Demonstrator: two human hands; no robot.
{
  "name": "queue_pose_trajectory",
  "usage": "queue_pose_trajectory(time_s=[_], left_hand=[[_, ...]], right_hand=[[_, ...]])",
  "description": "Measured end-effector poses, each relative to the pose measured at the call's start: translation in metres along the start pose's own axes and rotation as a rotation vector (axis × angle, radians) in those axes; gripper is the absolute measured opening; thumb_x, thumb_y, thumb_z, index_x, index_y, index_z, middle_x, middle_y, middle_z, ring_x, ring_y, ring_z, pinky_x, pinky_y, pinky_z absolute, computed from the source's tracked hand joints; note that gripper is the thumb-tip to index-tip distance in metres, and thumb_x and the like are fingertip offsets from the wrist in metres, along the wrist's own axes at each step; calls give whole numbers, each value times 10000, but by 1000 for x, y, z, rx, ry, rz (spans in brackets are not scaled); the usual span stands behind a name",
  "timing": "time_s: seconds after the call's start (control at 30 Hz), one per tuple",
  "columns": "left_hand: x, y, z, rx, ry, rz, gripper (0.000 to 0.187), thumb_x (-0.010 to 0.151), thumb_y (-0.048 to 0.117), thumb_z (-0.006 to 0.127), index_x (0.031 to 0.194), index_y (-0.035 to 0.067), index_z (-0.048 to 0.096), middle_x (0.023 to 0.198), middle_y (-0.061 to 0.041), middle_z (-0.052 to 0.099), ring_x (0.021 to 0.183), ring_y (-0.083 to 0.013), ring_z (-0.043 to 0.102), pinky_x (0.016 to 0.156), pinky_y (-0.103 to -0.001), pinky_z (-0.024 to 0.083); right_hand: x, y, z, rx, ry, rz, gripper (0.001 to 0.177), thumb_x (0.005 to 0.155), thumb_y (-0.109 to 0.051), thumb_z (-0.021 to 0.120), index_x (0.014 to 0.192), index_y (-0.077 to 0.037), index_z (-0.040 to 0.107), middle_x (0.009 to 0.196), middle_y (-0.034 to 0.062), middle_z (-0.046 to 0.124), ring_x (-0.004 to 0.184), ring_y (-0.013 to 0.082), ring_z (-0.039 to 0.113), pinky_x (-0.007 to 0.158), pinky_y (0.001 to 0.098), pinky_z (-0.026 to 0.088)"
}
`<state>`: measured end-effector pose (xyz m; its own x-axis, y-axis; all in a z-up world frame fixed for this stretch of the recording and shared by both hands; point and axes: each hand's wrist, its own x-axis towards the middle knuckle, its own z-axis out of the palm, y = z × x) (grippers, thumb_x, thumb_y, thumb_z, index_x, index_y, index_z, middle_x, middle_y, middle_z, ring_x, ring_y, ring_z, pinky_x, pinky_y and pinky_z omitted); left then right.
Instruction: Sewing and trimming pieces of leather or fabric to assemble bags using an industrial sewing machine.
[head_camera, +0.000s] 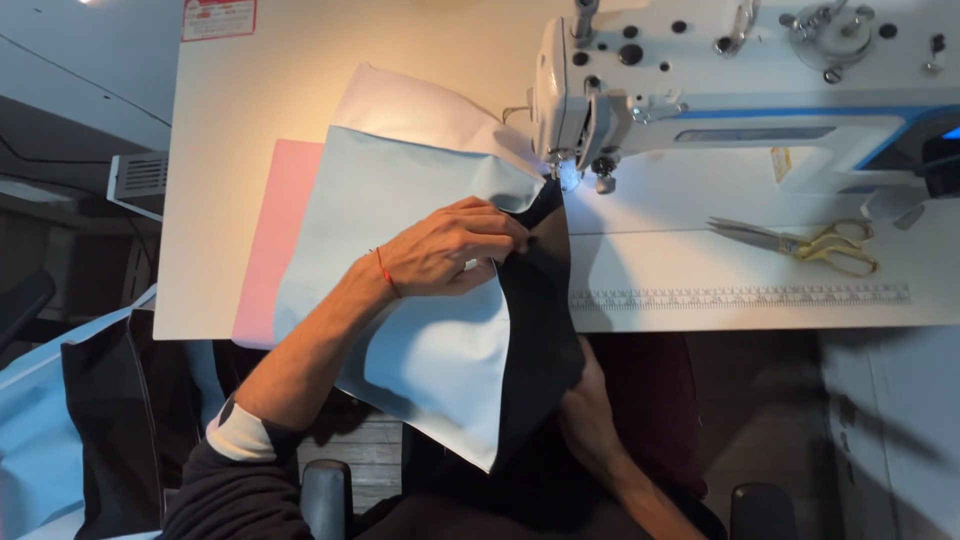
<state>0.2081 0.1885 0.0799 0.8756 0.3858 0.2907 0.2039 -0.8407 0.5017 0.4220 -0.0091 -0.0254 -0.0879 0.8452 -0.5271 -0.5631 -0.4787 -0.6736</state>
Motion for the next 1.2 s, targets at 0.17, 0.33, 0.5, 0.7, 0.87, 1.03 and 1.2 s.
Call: queue_pose_trajectory(time_s=[0.17,0.33,0.5,0.7,0.87,1.03,1.2], left_hand=[[9,2,-8,80,-45,23,192,846,55,676,1031,67,724,1232,-82,726,1172,-250,652,1053,-429,470],[10,0,-1,104,-206,-40,193,856,60,659,1043,60,709,1207,-100,745,1181,-252,667,1108,-426,457],[8,5,5,15,-334,-52,393,852,166,623,1223,64,701,1326,-185,671,1340,-296,558,1138,-484,367],[0,-1,5,-123,-243,-51,462,909,209,587,1335,48,664,1386,-220,644,1371,-299,534,1174,-485,335],[18,22,8,70,-190,-105,356,1053,341,531,1032,65,756,1035,-138,757,1127,-286,662,1098,-418,431],[64,46,15,308,-506,-213,524,1108,421,474,761,130,738,729,-72,711,800,-252,698,1201,-378,418],[74,12,87,663,-405,-176,280,1011,238,547,898,52,722,981,-118,696,966,-275,661,969,-420,492]], right_hand=[[14,19,-34,-345,-61,-227,279,983,-75,613,1235,31,666,1061,104,744,921,149,704,807,291,588],[18,28,-65,-454,-71,-195,259,968,-41,677,1208,50,717,968,129,755,827,163,694,699,278,578],[15,4,-55,-254,-224,-140,356,936,-66,644,1284,10,648,1105,106,755,964,163,720,817,292,604],[6,-21,-34,241,60,275,491,976,-420,559,1282,-41,627,1099,108,745,936,193,730,788,356,599],[18,17,-73,162,-206,214,374,1005,-293,618,1219,9,678,1073,110,743,915,180,717,801,343,594],[29,34,-69,-409,-411,137,216,1006,-108,663,1119,48,760,1030,134,767,903,181,708,795,325,582],[15,4,-31,-916,-400,-165,222,909,-70,679,1092,34,749,1162,137,731,1035,233,721,879,353,588]])
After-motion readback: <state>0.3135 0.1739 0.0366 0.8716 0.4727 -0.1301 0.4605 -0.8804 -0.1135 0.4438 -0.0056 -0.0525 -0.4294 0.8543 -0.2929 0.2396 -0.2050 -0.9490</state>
